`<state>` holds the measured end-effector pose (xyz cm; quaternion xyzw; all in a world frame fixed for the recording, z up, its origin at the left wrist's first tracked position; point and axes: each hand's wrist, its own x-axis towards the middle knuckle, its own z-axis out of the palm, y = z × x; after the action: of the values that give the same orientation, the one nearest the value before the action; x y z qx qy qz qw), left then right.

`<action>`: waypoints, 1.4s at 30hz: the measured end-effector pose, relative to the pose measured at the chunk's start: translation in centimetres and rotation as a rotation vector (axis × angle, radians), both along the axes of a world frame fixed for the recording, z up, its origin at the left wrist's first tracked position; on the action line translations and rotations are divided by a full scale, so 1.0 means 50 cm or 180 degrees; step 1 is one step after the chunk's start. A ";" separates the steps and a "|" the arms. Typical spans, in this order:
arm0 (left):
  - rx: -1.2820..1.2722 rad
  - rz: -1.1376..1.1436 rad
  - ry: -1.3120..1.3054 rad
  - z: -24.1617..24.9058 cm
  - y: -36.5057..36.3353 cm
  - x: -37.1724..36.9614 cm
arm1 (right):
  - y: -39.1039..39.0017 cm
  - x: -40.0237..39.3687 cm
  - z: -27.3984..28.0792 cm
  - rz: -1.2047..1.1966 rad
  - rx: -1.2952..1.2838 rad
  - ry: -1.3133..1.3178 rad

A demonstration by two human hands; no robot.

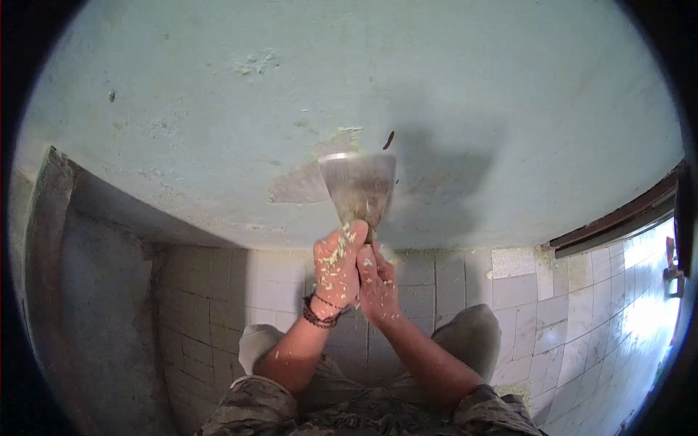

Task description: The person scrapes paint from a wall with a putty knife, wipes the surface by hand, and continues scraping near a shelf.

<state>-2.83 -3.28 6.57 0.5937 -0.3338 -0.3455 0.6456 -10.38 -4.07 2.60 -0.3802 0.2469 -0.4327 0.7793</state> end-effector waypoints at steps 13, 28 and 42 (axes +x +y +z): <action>0.0113 0.0039 -0.0134 -0.044 0.013 0.007 | 0.020 0.004 -0.028 -0.0139 0.0485 0.0002; -0.0152 -0.0322 0.1278 -0.075 0.028 0.074 | 0.029 0.007 -0.107 0.0622 -0.0561 0.0890; 0.0249 -0.1229 0.1803 -0.122 0.004 0.028 | 0.025 -0.038 -0.178 0.0387 0.0413 0.0294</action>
<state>-1.45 -3.10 0.46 0.4243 -0.2341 -0.6249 0.6121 -12.29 -2.83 -6.30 -0.3628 0.2865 -0.3497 0.8148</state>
